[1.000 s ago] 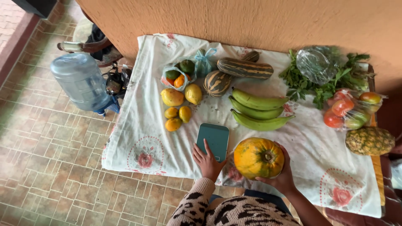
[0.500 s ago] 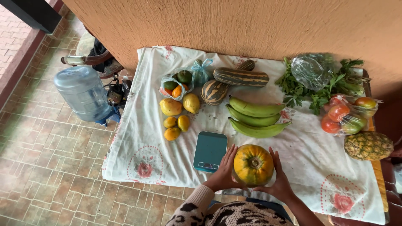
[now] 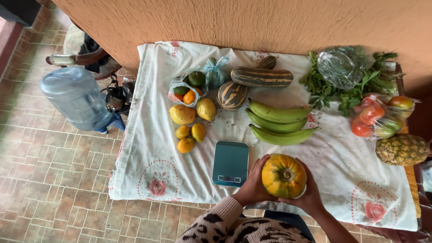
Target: The person weighs produce on a small digital scale placed on a table covered with a cloth. They place limes, oranges, a papaya, bananas and a pineapple on the scale one at a time, read the display, and set each item back on the table.
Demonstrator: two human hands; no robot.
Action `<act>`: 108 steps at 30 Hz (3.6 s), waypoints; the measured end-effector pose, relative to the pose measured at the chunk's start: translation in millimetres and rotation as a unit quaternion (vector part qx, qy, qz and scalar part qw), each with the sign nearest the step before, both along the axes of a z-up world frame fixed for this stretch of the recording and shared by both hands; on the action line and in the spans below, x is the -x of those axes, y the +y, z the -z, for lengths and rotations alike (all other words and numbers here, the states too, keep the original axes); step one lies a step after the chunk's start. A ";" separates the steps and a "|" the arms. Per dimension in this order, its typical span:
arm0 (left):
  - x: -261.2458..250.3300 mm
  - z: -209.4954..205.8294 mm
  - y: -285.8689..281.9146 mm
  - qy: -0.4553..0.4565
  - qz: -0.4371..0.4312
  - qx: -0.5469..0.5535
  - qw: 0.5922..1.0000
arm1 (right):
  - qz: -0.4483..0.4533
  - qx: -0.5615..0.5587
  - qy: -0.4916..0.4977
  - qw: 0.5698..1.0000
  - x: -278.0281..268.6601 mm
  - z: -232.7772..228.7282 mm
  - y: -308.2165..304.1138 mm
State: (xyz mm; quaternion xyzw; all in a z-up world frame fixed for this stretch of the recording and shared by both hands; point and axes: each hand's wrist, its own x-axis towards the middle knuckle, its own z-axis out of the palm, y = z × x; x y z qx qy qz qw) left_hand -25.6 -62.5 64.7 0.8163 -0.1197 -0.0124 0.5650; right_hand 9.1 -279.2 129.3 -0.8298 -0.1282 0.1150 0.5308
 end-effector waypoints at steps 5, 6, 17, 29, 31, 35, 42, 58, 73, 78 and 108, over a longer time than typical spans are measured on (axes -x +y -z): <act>-10.7 -3.1 20.7 0.023 0.027 0.069 0.997 | 0.022 0.056 -0.080 0.995 -4.8 -20.4 22.1; -14.2 -5.3 26.3 0.027 0.034 0.092 0.995 | 0.024 0.070 -0.099 0.992 -7.7 -25.5 28.1; -18.7 -54.5 111.0 -0.032 0.015 0.069 0.997 | -0.014 -0.007 -0.113 0.993 -21.9 -35.1 99.2; -2.8 -34.3 158.2 0.001 -0.054 0.050 0.997 | -0.080 -0.078 -0.080 0.991 -32.7 -6.0 151.9; -4.6 -26.7 157.7 -0.002 -0.058 0.048 0.997 | -0.081 -0.079 -0.081 0.990 -36.3 -2.5 151.6; -7.2 -20.1 155.9 0.001 -0.063 0.028 0.998 | -0.087 -0.091 -0.049 0.991 -36.9 2.7 148.8; -7.6 -42.1 156.8 0.048 -0.065 -0.058 0.995 | -0.128 -0.088 -0.047 0.987 -41.6 -3.4 144.5; -5.8 -86.7 172.6 -0.016 -0.095 0.112 0.989 | -0.189 -0.024 -0.043 0.981 -43.0 -26.7 157.2; 13.4 -61.4 209.5 0.017 -0.243 0.141 0.959 | -0.076 0.072 0.035 0.994 -11.1 198.6 119.3; 18.8 -72.8 210.0 0.031 -0.230 0.148 0.962 | -0.002 -0.048 0.207 0.977 6.0 228.4 138.9; 56.6 0.4 293.6 0.203 -0.271 0.311 0.888 | -0.036 0.076 -0.068 0.994 -5.7 144.2 207.1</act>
